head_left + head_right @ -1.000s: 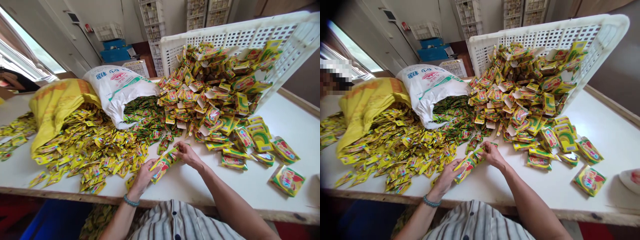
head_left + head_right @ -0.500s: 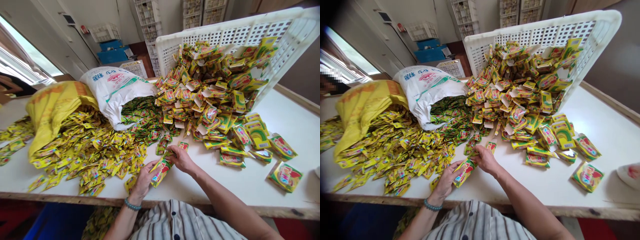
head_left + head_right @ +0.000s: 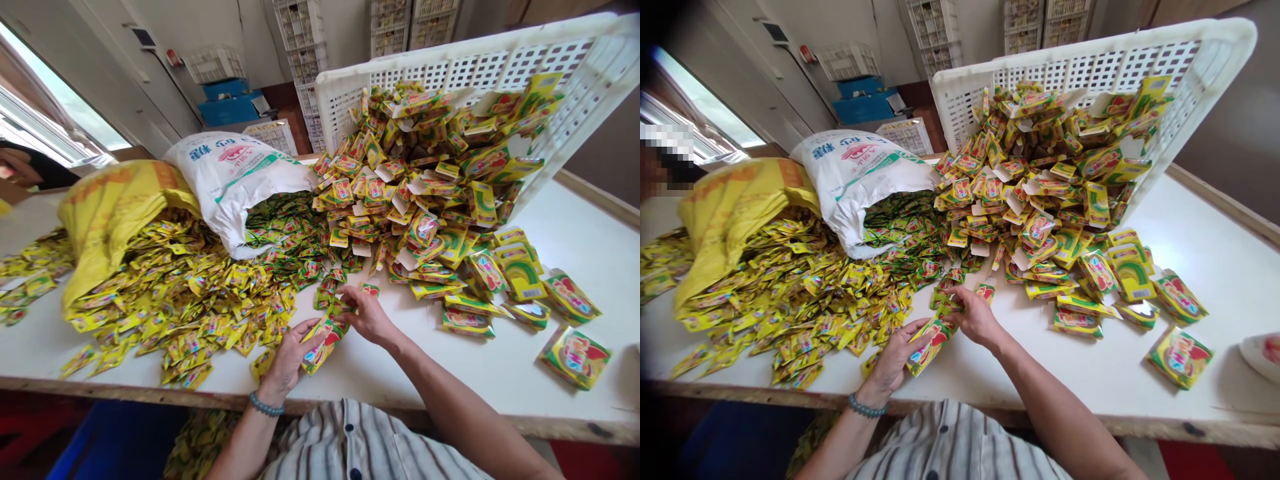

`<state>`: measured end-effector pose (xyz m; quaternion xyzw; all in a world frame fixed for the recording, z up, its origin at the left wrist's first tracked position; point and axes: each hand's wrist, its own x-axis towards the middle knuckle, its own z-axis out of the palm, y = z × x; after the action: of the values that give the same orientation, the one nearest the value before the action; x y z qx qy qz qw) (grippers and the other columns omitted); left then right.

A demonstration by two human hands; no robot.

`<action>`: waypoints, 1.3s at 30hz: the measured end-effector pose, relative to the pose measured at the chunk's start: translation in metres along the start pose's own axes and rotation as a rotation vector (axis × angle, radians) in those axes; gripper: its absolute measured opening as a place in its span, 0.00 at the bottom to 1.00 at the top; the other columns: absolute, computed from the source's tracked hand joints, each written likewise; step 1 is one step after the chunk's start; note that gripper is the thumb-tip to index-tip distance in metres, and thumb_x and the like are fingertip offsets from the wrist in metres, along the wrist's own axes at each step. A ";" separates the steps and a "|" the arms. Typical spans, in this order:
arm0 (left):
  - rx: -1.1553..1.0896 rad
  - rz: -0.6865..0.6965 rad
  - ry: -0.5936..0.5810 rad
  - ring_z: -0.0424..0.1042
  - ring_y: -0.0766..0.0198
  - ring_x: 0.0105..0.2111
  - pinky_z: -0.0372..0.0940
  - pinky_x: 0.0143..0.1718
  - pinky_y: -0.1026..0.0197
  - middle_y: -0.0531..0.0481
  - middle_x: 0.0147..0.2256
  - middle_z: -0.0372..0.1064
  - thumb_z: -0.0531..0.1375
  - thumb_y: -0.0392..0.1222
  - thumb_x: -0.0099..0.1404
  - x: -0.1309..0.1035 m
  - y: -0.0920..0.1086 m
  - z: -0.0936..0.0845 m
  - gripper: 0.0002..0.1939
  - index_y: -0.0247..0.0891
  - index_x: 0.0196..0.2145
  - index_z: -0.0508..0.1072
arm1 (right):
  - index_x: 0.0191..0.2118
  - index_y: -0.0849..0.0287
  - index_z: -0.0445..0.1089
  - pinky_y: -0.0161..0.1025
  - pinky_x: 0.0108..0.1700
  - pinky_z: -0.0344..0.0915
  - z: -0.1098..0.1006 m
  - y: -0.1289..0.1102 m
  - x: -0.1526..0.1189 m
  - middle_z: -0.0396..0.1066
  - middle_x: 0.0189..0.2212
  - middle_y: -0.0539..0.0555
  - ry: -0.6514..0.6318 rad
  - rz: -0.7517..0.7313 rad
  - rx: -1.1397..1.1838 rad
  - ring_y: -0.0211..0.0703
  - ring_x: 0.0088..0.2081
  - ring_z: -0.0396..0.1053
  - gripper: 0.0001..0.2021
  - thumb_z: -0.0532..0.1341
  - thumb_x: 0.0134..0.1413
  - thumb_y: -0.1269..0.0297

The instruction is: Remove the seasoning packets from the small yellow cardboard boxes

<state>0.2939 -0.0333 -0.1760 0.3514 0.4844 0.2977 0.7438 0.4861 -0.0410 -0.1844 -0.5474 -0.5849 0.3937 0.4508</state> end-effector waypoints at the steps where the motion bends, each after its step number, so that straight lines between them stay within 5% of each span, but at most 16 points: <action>1: -0.009 0.002 0.006 0.76 0.61 0.31 0.68 0.36 0.61 0.44 0.36 0.78 0.74 0.43 0.43 0.000 -0.001 0.000 0.28 0.33 0.41 0.74 | 0.44 0.56 0.68 0.36 0.35 0.61 0.003 0.000 -0.001 0.68 0.30 0.49 0.020 0.001 -0.017 0.40 0.32 0.65 0.16 0.65 0.45 0.68; 9: -0.071 0.083 0.100 0.76 0.62 0.29 0.69 0.34 0.62 0.47 0.33 0.78 0.73 0.42 0.43 0.004 -0.008 0.002 0.27 0.34 0.42 0.75 | 0.45 0.56 0.62 0.36 0.33 0.62 0.011 0.000 -0.002 0.72 0.29 0.50 0.053 0.028 0.111 0.41 0.30 0.69 0.13 0.60 0.53 0.65; 21: 0.027 0.155 0.146 0.76 0.59 0.34 0.67 0.36 0.62 0.46 0.36 0.78 0.72 0.47 0.45 0.009 -0.021 0.008 0.24 0.35 0.39 0.76 | 0.59 0.52 0.54 0.37 0.35 0.62 0.017 -0.012 -0.010 0.74 0.29 0.49 -0.234 0.031 0.053 0.42 0.30 0.70 0.22 0.54 0.60 0.65; 24: -0.055 0.173 0.176 0.76 0.58 0.36 0.68 0.37 0.61 0.47 0.37 0.77 0.71 0.50 0.46 0.009 -0.018 0.012 0.26 0.37 0.41 0.74 | 0.55 0.54 0.60 0.39 0.38 0.64 0.018 -0.008 -0.006 0.73 0.32 0.52 0.021 -0.014 0.057 0.42 0.32 0.68 0.18 0.54 0.59 0.63; 27: -0.115 0.193 0.238 0.76 0.59 0.37 0.67 0.36 0.62 0.48 0.38 0.76 0.69 0.55 0.49 0.008 -0.012 0.014 0.27 0.39 0.44 0.71 | 0.41 0.56 0.69 0.42 0.42 0.64 0.021 -0.001 -0.002 0.71 0.38 0.56 0.288 -0.004 0.108 0.44 0.38 0.67 0.11 0.60 0.54 0.56; 32: 0.076 0.319 0.266 0.74 0.58 0.43 0.67 0.39 0.62 0.46 0.47 0.72 0.64 0.55 0.56 0.004 -0.012 0.011 0.34 0.44 0.57 0.59 | 0.39 0.57 0.71 0.40 0.39 0.66 0.036 0.007 -0.001 0.69 0.27 0.50 0.021 0.156 0.569 0.41 0.32 0.67 0.18 0.67 0.44 0.51; 36: 0.220 0.410 0.252 0.74 0.57 0.44 0.67 0.41 0.61 0.44 0.46 0.72 0.62 0.53 0.60 0.001 -0.016 0.004 0.39 0.45 0.62 0.47 | 0.41 0.55 0.70 0.39 0.39 0.65 0.043 0.002 -0.003 0.67 0.27 0.48 0.039 0.159 0.647 0.40 0.31 0.66 0.23 0.70 0.39 0.50; 39: 0.239 0.408 0.214 0.74 0.57 0.41 0.67 0.39 0.61 0.45 0.44 0.73 0.61 0.53 0.61 -0.001 -0.017 0.000 0.33 0.45 0.58 0.51 | 0.39 0.56 0.70 0.39 0.39 0.65 0.041 -0.002 -0.004 0.69 0.28 0.49 -0.062 0.201 0.677 0.40 0.33 0.67 0.23 0.69 0.39 0.48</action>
<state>0.2950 -0.0438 -0.1892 0.4937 0.5109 0.4178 0.5663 0.4460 -0.0443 -0.1942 -0.4097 -0.3775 0.6241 0.5479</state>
